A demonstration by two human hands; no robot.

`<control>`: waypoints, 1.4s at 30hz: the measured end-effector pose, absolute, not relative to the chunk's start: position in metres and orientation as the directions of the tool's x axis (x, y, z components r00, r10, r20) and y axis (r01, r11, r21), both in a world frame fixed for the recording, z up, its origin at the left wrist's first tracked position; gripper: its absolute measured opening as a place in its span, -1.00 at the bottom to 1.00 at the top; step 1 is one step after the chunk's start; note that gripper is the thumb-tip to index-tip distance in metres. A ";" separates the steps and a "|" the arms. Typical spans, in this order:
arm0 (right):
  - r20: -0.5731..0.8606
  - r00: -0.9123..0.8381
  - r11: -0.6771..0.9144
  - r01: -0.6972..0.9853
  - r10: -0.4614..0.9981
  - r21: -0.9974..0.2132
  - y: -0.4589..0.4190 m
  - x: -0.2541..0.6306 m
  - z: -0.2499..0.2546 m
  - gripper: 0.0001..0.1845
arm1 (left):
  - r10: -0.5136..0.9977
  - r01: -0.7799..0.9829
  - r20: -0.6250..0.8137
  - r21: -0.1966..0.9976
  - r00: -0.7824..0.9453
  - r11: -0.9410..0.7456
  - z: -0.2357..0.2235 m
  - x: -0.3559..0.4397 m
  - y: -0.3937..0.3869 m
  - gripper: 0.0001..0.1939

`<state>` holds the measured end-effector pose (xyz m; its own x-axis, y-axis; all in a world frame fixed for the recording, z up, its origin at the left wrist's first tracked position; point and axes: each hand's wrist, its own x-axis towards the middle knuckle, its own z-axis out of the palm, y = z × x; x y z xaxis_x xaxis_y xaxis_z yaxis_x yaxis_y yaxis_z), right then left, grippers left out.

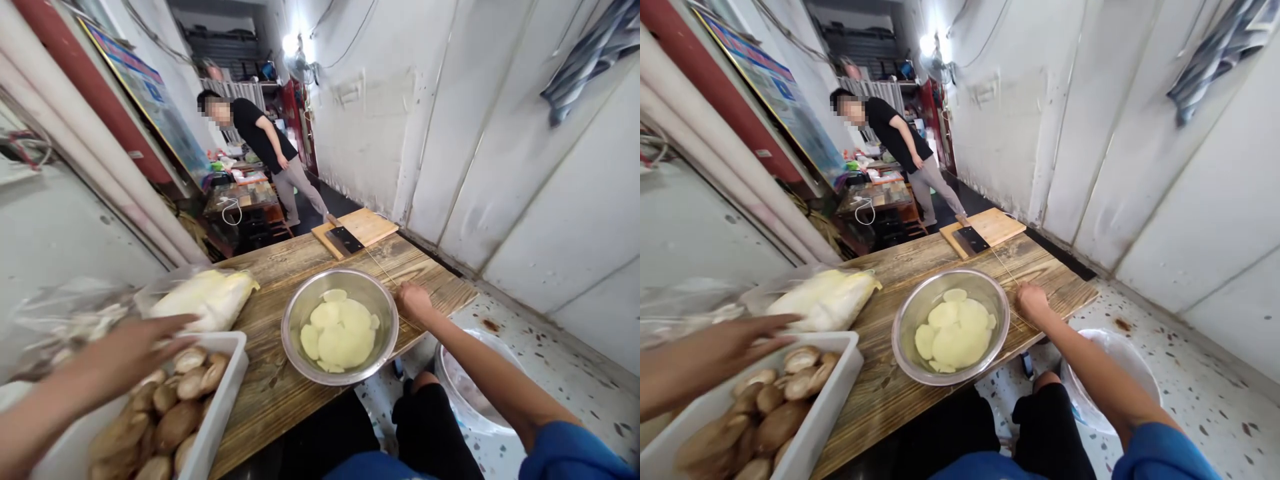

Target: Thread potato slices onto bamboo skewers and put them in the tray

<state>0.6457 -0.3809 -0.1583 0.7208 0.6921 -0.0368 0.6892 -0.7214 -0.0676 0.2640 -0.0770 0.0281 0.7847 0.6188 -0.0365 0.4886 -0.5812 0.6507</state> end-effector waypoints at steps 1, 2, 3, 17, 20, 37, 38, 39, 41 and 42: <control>-0.047 0.717 -0.718 0.693 0.696 -0.060 -0.379 0.646 -0.159 -0.65 | 0.568 0.477 -0.064 0.626 0.820 -0.618 0.016 0.293 -0.091 -0.70; -0.056 0.716 -0.718 0.693 0.696 -0.058 -0.379 0.647 -0.160 -0.65 | 0.489 0.432 -0.092 0.626 0.867 -0.649 0.001 0.324 -0.107 -0.70; -0.062 0.719 -0.722 0.689 0.692 -0.063 -0.380 0.648 -0.160 -0.64 | 0.389 0.360 -0.107 0.652 0.915 -0.668 -0.016 0.355 -0.125 -0.69; 0.211 0.811 -0.629 0.563 0.545 -0.536 -0.453 0.591 -0.115 -0.72 | 0.128 0.213 -0.171 0.725 0.977 -0.655 -0.123 0.499 -0.202 -0.71; 0.258 0.785 -0.496 0.572 0.564 -0.653 -0.462 0.548 -0.104 -0.58 | 0.123 0.196 -0.152 0.779 0.981 -0.596 -0.110 0.489 -0.192 -0.76; 0.183 0.677 -0.425 0.624 0.713 -0.656 -0.468 0.456 -0.094 -0.59 | 0.322 0.125 -0.271 0.903 0.907 0.411 -0.072 0.443 -0.205 -0.63; 0.185 0.672 -0.434 0.638 0.717 -0.636 -0.468 0.457 -0.095 -0.58 | 0.337 0.107 -0.256 0.909 0.906 0.403 -0.072 0.443 -0.205 -0.64; 0.183 0.666 -0.444 0.651 0.724 -0.616 -0.468 0.457 -0.095 -0.57 | 0.353 0.090 -0.239 0.917 0.905 0.389 -0.072 0.442 -0.205 -0.65; 0.164 0.657 -0.467 0.668 0.736 -0.580 -0.467 0.457 -0.093 -0.54 | 0.378 0.066 -0.202 0.937 0.903 0.342 -0.076 0.442 -0.203 -0.67; 0.150 0.654 -0.476 0.670 0.741 -0.569 -0.467 0.457 -0.092 -0.53 | 0.388 0.067 -0.189 0.949 0.902 0.307 -0.079 0.442 -0.202 -0.69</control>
<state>0.4574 -0.4666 -0.0917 0.6544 0.7410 0.1505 0.6702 -0.4763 -0.5693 0.4419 -0.2019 -0.0786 0.9021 0.3881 -0.1888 0.0667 0.3069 0.9494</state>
